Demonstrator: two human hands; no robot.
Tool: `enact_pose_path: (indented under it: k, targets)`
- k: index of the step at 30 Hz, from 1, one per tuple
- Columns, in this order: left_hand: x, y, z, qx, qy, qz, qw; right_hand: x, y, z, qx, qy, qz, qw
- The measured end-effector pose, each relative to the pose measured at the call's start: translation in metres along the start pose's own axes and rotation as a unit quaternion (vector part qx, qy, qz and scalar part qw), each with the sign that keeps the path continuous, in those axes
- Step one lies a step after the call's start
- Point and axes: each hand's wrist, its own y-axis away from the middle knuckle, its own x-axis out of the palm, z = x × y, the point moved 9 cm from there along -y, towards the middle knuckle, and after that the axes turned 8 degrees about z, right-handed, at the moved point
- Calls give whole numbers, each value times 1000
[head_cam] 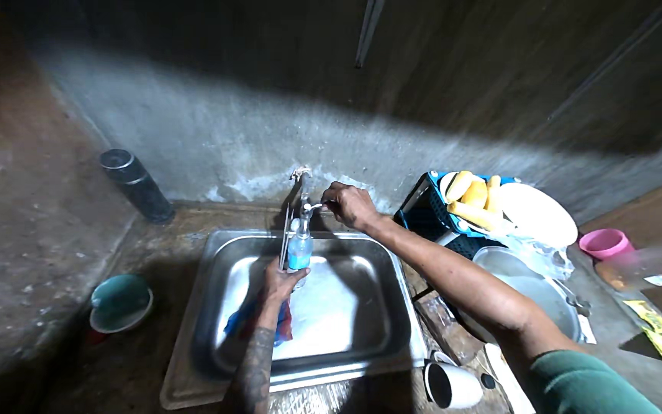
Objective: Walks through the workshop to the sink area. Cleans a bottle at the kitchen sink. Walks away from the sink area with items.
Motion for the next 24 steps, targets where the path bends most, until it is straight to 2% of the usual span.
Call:
enact_pose_path:
  k: [7,24]
  targets:
    - [3,1,-3,-22,-17,-1,1000,-2,1,1,-3,-2,-10,1000]
    - [3,4,-2,0,-31,-33,999,0,0,2,4,-7,-7,1000]
